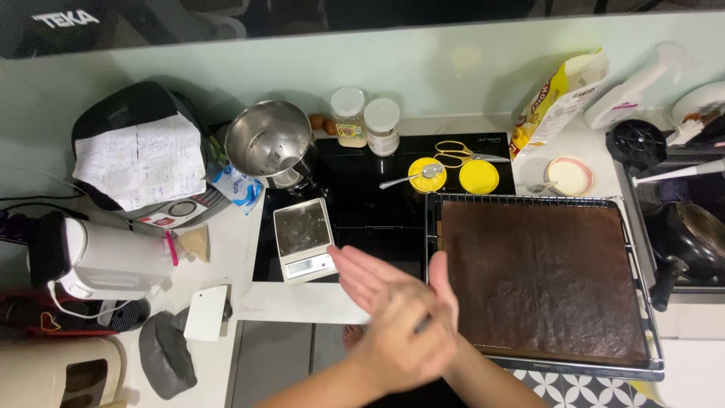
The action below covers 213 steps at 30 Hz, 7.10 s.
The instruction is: Weighing and rolling dough into small balls for baking.
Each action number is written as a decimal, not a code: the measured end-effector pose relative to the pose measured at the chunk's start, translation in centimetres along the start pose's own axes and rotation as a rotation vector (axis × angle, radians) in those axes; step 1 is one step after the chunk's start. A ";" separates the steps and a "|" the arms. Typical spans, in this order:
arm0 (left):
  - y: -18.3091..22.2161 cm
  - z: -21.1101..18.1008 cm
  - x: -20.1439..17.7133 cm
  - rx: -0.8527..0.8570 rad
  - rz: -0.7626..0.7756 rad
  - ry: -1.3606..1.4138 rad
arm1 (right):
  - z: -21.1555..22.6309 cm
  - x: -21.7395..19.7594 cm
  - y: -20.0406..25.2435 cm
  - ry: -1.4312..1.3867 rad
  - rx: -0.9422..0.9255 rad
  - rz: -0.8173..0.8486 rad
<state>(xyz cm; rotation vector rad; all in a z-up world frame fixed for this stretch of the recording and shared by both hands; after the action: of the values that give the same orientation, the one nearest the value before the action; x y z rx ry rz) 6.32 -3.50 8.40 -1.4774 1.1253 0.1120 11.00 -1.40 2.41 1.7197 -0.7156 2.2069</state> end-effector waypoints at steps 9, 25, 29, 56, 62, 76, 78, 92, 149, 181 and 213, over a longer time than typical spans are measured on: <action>0.7 -0.4 0.5 -0.010 -0.001 0.058 | -0.1 -0.8 0.1 -0.002 -0.002 0.002; 2.1 0.9 0.5 -0.045 0.057 0.051 | -1.0 -0.7 0.3 -0.046 0.008 -0.015; 1.8 1.1 0.2 -0.038 0.005 0.051 | -0.5 -0.7 0.2 -0.068 0.013 -0.015; 1.3 1.4 0.1 -0.025 0.025 0.001 | 0.0 -1.0 -0.1 -0.077 0.021 0.022; 0.9 1.9 0.1 -0.070 0.039 -0.033 | -0.9 -0.6 -0.5 -0.099 0.033 0.014; 1.2 2.0 -0.4 -0.055 0.002 -0.007 | -0.2 -0.7 -0.3 0.001 0.028 0.017; 1.1 2.8 -0.5 -0.089 0.007 -0.069 | -1.0 -0.9 -0.3 -0.027 0.040 0.010; -0.1 4.2 -1.9 -0.504 0.193 0.121 | 1.9 -5.4 0.5 -0.099 -0.027 -0.120; 19.5 13.9 10.1 -1.208 0.022 0.160 | 14.7 -16.1 14.2 2.225 -0.219 -0.529; 41.2 30.9 -14.5 -1.421 0.289 -0.201 | -34.2 -23.2 -17.2 1.811 0.522 0.144; 57.4 33.7 -8.2 -1.723 -0.928 -0.196 | -38.8 -24.8 -22.2 2.091 0.595 0.411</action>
<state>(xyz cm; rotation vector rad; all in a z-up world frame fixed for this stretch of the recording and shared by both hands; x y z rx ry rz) -19.24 38.88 -36.82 -3.2163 -0.2177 0.6544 -3.93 40.07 -23.41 -1.2157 0.2552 2.8931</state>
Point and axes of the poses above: each hand's wrist, its own y-axis away from the middle knuckle, its own x-axis out of the palm, z = x × y, the point moved 10 cm from there along -y, towards the middle knuckle, and after that the axes turned 6 degrees about -y, right-handed, at the moved point
